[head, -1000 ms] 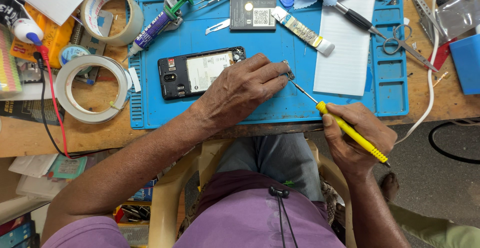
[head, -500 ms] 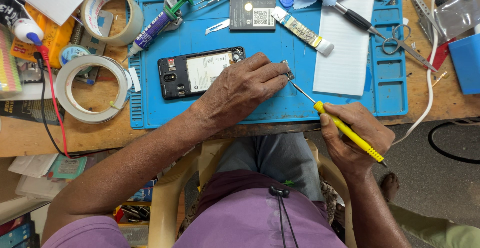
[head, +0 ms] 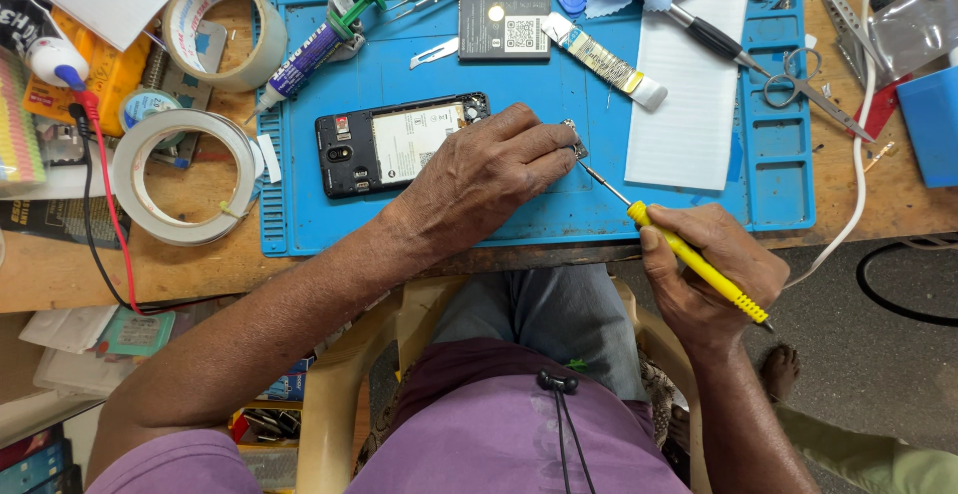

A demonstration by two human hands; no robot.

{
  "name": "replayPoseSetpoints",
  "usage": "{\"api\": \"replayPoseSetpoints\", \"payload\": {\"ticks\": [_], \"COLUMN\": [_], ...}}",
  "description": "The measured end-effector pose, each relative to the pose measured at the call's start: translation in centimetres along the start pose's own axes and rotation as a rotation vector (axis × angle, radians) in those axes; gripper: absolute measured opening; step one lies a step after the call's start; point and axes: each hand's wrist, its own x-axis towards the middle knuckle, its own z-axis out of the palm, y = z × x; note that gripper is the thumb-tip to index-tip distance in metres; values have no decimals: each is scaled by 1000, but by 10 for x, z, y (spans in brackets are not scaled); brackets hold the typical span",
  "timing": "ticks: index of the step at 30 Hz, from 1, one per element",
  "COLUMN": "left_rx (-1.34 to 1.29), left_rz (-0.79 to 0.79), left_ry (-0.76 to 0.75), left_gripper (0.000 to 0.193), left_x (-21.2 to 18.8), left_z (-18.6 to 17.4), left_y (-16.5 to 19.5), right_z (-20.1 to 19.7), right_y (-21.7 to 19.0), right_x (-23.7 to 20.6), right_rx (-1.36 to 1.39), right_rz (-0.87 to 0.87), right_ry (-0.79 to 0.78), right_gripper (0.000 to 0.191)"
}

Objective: The person uses a soldering iron and tweezers to work on small electronic components on a blue mat. They apply flux, solder a small circuit board, and then attach the component to a disassembled mobile phone chassis.

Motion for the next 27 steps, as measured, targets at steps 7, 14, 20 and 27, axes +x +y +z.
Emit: {"api": "replayPoseSetpoints", "payload": {"ticks": [7,14,20,27], "left_rx": [6,7,-9,-3], "left_rz": [-4,-12,-18,-11], "left_ry": [5,2,-14,6], "left_gripper": [22,23,22,23], "left_x": [-1,-1,1,2], "left_z": [1,2,0,-1], "left_y": [0,0,1,1], "right_z": [1,-1,0,0], "right_y": [0,2,-1,0], "right_x": [0,0,0,0], "right_rx": [-5,3,-10,-1], "right_rz": [-22,-20,-31,-35], "right_ry": [3,4,8,4], "right_gripper": [16,16,17,17]}}
